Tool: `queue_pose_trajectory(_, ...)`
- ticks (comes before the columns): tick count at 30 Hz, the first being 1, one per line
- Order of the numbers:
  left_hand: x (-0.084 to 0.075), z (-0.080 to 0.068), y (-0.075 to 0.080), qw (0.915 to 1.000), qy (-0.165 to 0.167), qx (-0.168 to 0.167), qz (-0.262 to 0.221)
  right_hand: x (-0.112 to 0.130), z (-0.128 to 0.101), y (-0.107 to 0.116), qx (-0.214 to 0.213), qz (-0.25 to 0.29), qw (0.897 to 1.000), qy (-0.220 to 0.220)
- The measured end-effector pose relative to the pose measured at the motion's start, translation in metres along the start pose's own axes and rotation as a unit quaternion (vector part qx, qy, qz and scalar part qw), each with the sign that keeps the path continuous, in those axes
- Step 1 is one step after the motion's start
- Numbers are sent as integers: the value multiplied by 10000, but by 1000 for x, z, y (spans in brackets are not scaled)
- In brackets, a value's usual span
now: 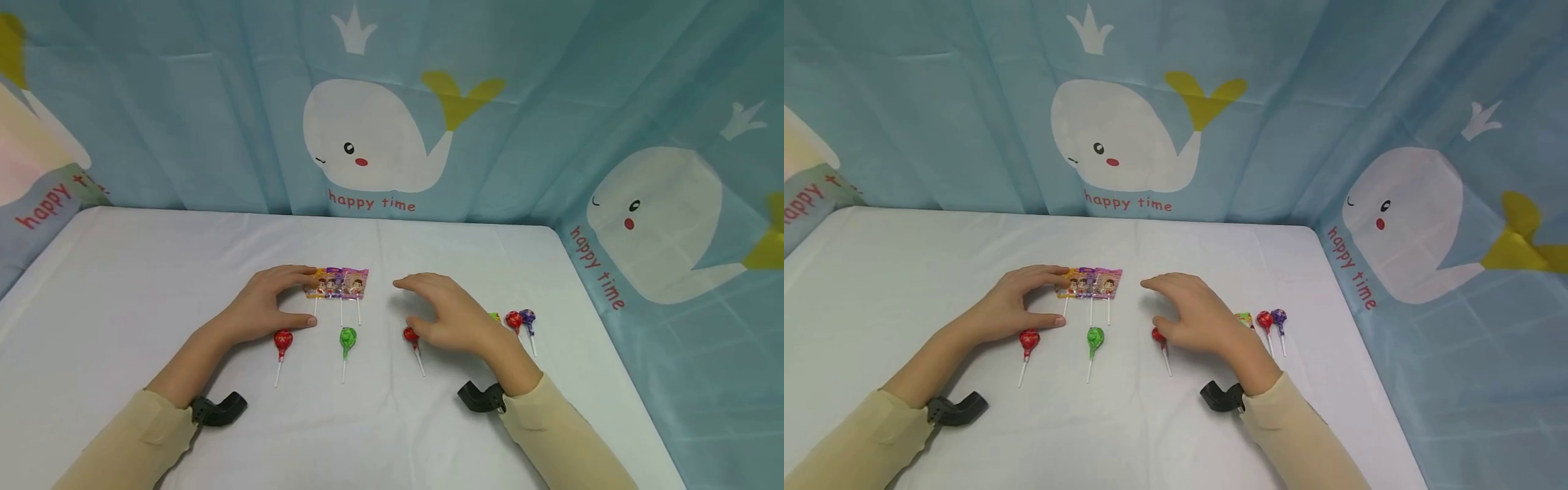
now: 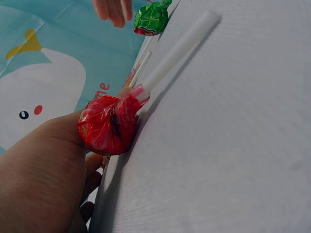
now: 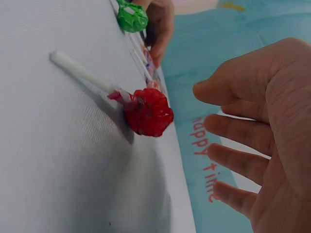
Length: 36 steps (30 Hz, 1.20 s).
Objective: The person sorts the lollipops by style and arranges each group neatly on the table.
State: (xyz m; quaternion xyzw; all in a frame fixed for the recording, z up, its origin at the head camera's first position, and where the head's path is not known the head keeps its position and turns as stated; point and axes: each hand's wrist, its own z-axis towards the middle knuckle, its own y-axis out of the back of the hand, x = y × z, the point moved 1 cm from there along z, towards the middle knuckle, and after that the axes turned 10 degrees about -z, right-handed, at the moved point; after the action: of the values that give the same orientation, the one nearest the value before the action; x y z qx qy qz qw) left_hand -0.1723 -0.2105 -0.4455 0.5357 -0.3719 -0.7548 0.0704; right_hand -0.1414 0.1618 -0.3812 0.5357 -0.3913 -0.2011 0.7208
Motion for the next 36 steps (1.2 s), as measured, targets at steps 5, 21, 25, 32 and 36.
queue_pose_trajectory(5,0,-3,1,9999,105,-2,36,-4,-7,2,-7,-32,10000,-70)
queue_pose_trajectory(21,2,-4,0,10000,61,-24,34,-23,-38,11,-186,-39,9991,-380)
queue_pose_trajectory(25,1,-2,0,10000,62,-19,38,-29,-49,13,-250,-16,9984,-502)
queue_pose_trajectory(32,0,0,-1,9999,111,8,38,-39,-64,15,-349,-92,9979,-546)
queue_pose_trajectory(36,0,0,-1,9999,158,18,61,-44,-72,16,-482,-60,9972,-572)
